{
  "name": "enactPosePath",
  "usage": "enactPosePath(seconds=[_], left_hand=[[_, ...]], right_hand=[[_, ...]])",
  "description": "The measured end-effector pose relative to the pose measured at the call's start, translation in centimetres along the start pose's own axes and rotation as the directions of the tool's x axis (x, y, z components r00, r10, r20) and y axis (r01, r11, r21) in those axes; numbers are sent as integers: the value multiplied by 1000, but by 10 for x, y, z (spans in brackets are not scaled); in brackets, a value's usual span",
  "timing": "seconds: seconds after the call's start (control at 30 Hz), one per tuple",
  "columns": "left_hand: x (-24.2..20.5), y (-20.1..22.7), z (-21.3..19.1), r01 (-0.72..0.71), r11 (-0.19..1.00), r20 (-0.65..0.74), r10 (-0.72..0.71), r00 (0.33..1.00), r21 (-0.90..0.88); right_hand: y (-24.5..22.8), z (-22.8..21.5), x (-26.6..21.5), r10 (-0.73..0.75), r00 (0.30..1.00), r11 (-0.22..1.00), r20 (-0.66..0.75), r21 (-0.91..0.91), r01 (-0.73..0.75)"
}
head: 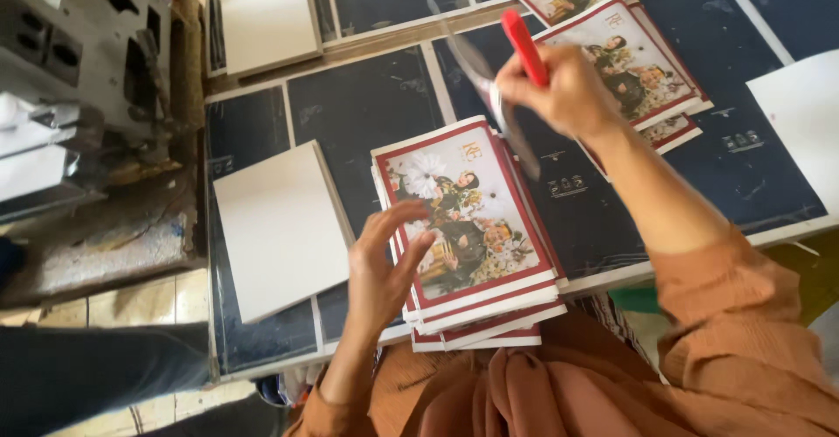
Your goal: The person inserts a stack of white paper sheets into a book cover with a red floral design, then places the assembled book onto a pile on the table. This process is repeated multiple times.
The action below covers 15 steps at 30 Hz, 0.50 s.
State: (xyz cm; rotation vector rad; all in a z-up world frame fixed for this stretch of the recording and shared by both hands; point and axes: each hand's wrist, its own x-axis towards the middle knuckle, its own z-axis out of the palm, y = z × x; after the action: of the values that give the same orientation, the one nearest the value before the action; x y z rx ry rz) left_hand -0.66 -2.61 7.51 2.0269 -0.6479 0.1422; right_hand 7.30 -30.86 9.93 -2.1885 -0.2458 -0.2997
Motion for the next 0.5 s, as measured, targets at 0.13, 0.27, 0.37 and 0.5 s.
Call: enactPosePath(seconds=[0.13,0.27,0.37,0.5], left_hand=[[6,21,18,-38,953,-115,4,993,-299],[-3,28,22,-3,954,-205,-61,977,-298],[-15,13,27,54,816,-169,-184,968,-576],[-29,-21,10,129,874,-176,-235,956,-468]], right_hand=[[-54,35,-50,-300,935,875,188,444,191],[-82,54,-76,-365,903,807,224,560,187],[-69,66,-80,-324,933,747,156,647,151],[-23,39,-93,-218,975,763,-42,616,197]])
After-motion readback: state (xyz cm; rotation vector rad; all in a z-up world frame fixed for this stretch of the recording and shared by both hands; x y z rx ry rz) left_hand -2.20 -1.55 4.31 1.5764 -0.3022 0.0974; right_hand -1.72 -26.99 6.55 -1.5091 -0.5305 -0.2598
